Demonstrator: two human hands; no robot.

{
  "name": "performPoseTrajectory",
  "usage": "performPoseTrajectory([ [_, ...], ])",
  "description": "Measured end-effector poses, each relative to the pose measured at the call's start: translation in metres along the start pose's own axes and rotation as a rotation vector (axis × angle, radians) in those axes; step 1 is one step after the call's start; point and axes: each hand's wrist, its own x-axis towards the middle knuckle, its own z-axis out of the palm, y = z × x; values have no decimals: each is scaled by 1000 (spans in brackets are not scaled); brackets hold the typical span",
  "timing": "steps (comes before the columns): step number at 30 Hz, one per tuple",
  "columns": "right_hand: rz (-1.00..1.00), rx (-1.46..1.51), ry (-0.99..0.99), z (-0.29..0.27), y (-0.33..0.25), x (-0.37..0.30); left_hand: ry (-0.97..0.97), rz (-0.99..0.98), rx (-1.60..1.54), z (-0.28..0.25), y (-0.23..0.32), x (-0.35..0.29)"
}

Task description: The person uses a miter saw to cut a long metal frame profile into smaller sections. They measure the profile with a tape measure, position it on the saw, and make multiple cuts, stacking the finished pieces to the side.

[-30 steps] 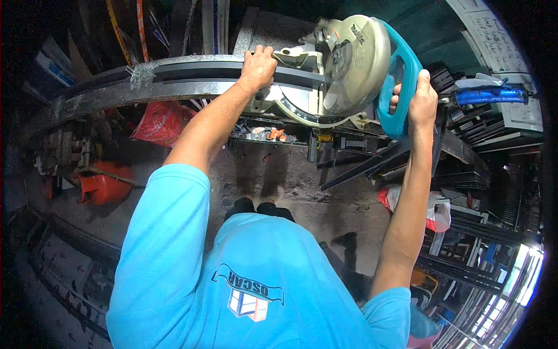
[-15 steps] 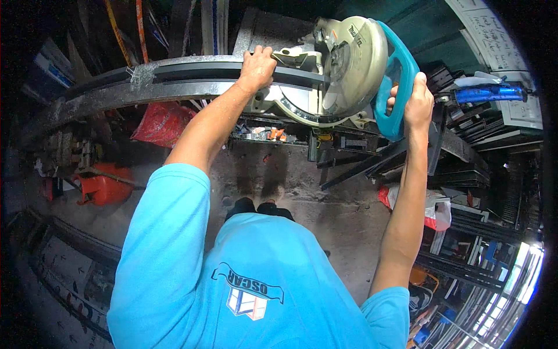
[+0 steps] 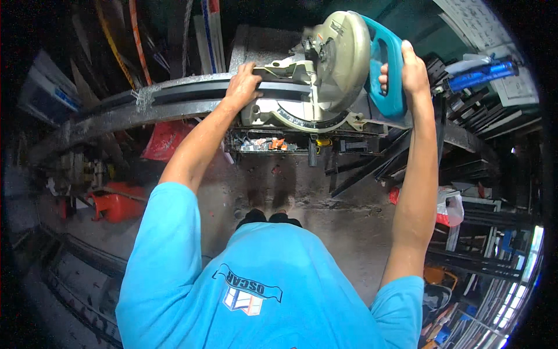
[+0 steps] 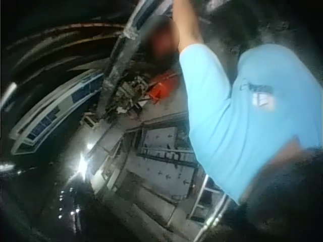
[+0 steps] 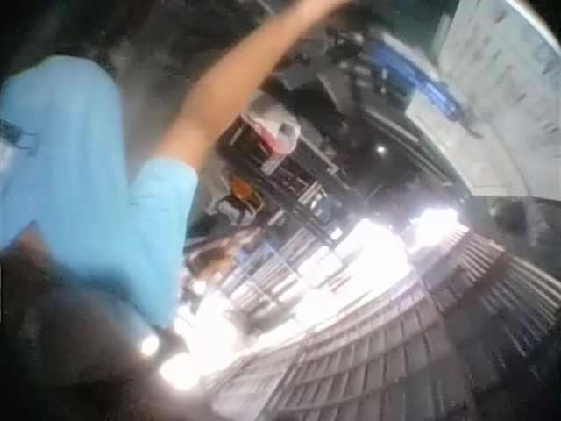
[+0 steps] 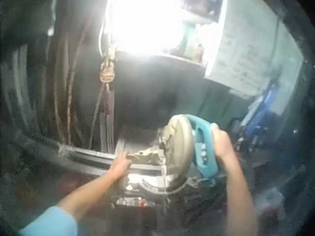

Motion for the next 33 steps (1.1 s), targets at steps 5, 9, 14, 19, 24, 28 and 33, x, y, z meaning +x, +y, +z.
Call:
performPoseTrajectory([
  [5,47,-71,-22,-2,-10,16,-23,74,-29,-37,-3,-24],
  [9,-445,-568,311,-14,5,38,-207,-54,-162,-69,4,-32],
  [14,-1348,-545,464,8,-8,-37,-284,-60,-246,-121,18,-60],
  [19,-786,-316,-186,42,51,-131,-248,2,-331,-144,36,-75],
  [24,-372,-21,-404,50,99,-124,-299,-1,-326,-157,64,-75],
  [28,-262,167,-527,44,105,-123,-371,29,-303,-164,81,-73],
  [33,6,294,-600,26,115,-122,-652,-43,-448,-173,100,-68],
])
